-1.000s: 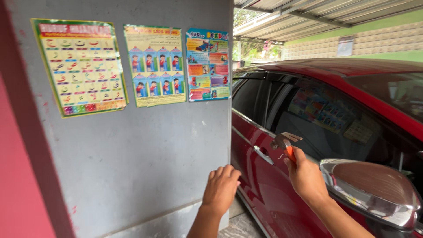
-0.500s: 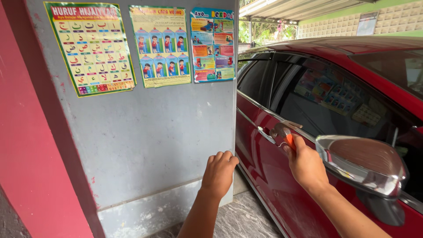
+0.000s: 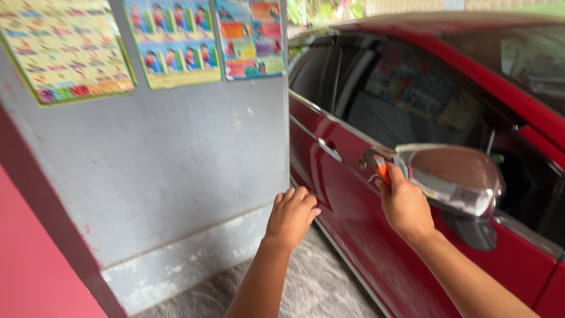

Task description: The person uses a hammer to drive nails into a wall and secures colorful educational posters. They repeatedly hammer nails, adjust the posters, and occasionally retrieve nails from the floor.

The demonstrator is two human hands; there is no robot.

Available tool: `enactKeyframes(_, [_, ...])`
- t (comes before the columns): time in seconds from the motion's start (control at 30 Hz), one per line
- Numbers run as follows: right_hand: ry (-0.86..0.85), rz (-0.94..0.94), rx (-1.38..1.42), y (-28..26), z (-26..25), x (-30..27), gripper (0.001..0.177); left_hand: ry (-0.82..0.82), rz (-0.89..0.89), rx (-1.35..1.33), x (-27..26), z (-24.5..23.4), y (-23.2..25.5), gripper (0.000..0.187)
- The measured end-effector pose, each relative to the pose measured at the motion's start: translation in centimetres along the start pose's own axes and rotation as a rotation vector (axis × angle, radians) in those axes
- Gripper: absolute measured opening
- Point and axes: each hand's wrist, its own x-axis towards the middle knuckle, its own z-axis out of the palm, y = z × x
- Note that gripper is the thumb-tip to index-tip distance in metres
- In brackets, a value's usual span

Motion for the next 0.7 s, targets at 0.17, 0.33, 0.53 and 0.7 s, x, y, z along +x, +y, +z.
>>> enactKeyframes(0.17, [-0.043, 0.114, -0.035, 0.3, 0.9, -0.6, 0.043, -0.015, 0.043, -0.054, 0.0, 1.7, 0.2, 0.016])
enactKeyframes(0.33, [-0.062, 0.184, -0.060, 0.3, 2.7, -1.4, 0.045, -0.058, 0.042, -0.097, 0.2, 2.5, -1.2, 0.019])
enactKeyframes(0.53, [-0.042, 0.151, -0.090, 0.6, 5.3, -2.9, 0.044, -0.086, 0.040, -0.119, -0.5, 4.6, -2.2, 0.023])
enactKeyframes(0.7, [-0.122, 0.284, -0.112, 0.7, 7.2, -4.2, 0.043, -0.146, 0.008, -0.169, -1.3, 6.7, -3.1, 0.023])
